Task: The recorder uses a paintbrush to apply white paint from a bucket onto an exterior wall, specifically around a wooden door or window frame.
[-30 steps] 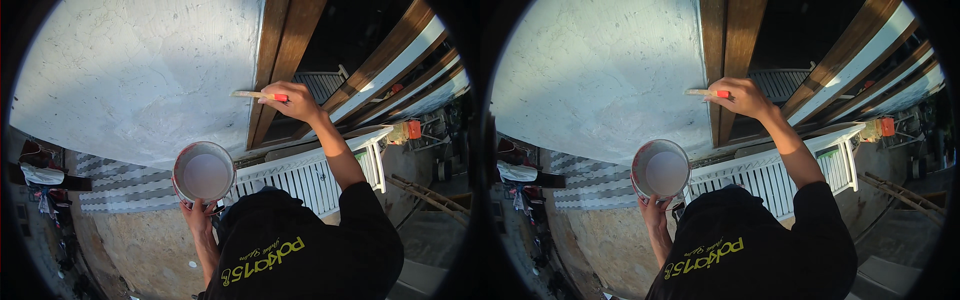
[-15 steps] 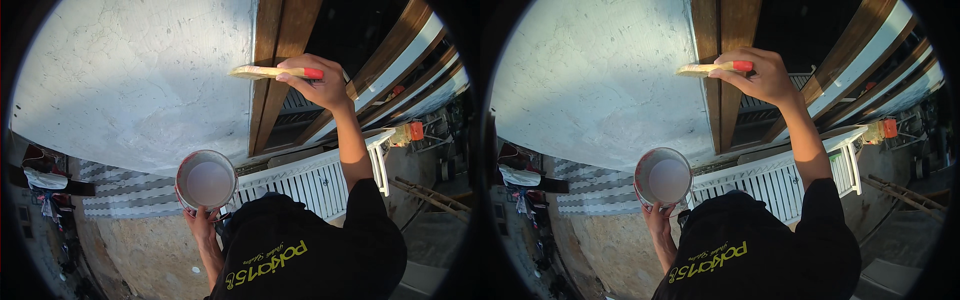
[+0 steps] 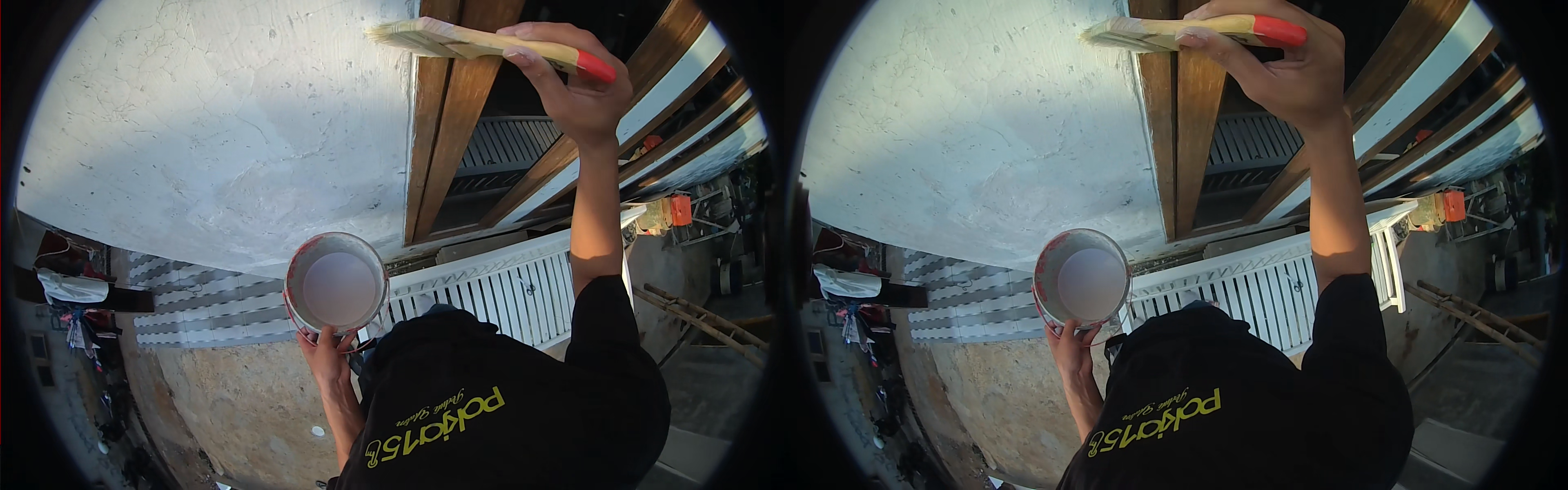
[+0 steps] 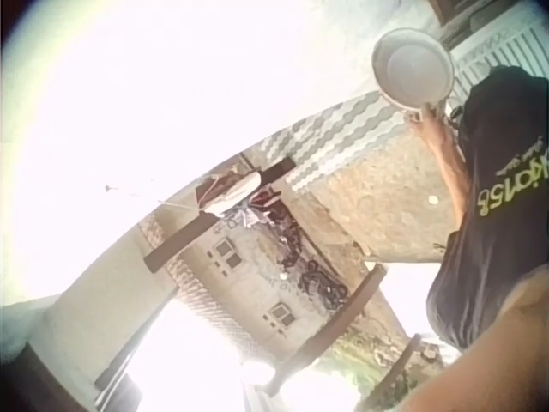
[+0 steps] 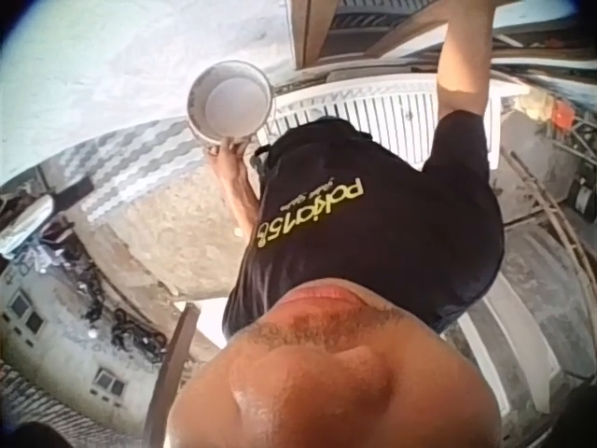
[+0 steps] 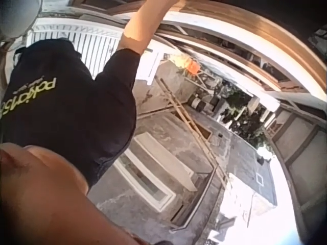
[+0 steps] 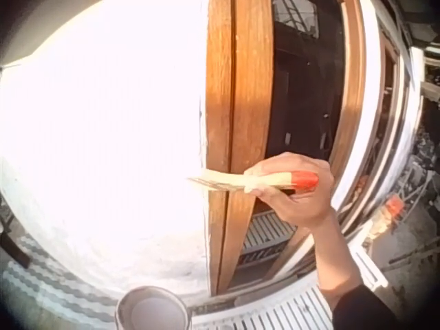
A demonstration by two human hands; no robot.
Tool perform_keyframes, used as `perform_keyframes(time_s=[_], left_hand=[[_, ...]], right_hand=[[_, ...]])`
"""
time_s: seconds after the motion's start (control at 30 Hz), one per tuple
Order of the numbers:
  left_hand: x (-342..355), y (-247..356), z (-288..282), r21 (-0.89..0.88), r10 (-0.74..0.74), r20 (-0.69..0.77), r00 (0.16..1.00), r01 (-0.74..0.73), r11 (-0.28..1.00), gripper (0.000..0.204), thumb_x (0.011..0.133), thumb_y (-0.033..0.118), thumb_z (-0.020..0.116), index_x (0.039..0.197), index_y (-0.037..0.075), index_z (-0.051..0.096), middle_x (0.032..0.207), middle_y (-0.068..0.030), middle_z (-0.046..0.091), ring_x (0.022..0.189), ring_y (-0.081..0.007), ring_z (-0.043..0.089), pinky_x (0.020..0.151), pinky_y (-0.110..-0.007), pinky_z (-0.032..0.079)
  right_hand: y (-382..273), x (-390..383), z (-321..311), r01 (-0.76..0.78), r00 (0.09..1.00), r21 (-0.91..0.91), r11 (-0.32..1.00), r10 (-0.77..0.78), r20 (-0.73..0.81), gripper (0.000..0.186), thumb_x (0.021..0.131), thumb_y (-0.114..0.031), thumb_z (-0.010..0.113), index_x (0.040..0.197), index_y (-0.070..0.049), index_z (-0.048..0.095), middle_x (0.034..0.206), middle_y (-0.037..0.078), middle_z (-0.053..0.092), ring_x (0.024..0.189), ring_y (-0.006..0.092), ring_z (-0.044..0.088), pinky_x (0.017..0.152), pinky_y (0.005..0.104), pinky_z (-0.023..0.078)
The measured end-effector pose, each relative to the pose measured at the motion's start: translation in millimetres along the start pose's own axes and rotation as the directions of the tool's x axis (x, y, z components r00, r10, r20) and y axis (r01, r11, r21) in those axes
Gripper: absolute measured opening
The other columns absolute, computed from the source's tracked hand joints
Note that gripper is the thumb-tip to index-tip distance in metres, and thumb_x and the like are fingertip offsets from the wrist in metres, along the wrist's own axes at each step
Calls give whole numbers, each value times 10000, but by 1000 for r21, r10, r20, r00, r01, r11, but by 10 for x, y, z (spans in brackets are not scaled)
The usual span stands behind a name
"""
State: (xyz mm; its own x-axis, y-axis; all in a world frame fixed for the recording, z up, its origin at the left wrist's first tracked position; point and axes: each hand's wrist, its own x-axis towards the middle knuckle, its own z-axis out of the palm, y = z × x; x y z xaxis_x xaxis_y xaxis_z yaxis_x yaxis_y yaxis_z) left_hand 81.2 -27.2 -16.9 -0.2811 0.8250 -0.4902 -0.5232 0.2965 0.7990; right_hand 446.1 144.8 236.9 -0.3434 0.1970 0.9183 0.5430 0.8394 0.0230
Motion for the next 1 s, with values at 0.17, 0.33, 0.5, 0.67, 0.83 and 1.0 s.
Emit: perform_keyframes(time_s=[0.17,0.33,0.5,0.67,0.83,1.0], left_hand=[[-37,8,-55,7,-16,-27,999,16,1000,456,839,-82,531,1240,24,340,1223,-150,512,1012,-311,625,723,-443,643],[-62,66,-18,38,-35,-21,999,36,999,474,850,-74,540,1265,22,332,1235,-155,507,1010,-322,630,718,-445,643],[-78,89,-164,45,-47,-43,998,49,998,506,850,-73,543,1292,22,317,1235,-163,507,1010,-334,633,711,-438,645],[-103,149,-167,54,-17,-41,999,19,998,475,853,-73,536,1269,18,326,1231,-166,506,1004,-333,632,710,-438,646],[-19,163,-211,60,-35,7,999,34,998,422,854,-66,544,1218,15,346,1219,-159,510,1004,-314,630,714,-432,646],[-4,178,-296,48,-21,7,1000,21,999,413,853,-63,548,1209,21,354,1208,-146,516,1002,-288,631,715,-420,645]], right_hand=[[-328,-679,587,-409,857,146,901,324,401,190,790,-132,798,922,-30,709,882,85,720,766,181,704,653,278,546],[-140,-1809,1202,-542,715,133,830,372,592,221,831,-192,762,942,-11,701,868,103,706,712,244,680,619,319,531],[-115,-1465,1025,-455,813,66,888,383,439,195,843,-215,749,902,-36,698,817,71,696,662,204,665,561,304,513],[-255,-1205,888,-387,894,96,917,348,282,170,829,-187,763,904,-46,704,830,67,709,642,192,672,554,284,524],[-164,-1523,1120,-412,851,135,901,327,412,184,829,-209,761,899,-46,712,825,58,709,659,207,672,557,293,521],[-318,-1265,931,-388,891,68,919,355,284,166,826,-193,765,882,-47,710,825,59,709,649,197,666,555,284,516]])
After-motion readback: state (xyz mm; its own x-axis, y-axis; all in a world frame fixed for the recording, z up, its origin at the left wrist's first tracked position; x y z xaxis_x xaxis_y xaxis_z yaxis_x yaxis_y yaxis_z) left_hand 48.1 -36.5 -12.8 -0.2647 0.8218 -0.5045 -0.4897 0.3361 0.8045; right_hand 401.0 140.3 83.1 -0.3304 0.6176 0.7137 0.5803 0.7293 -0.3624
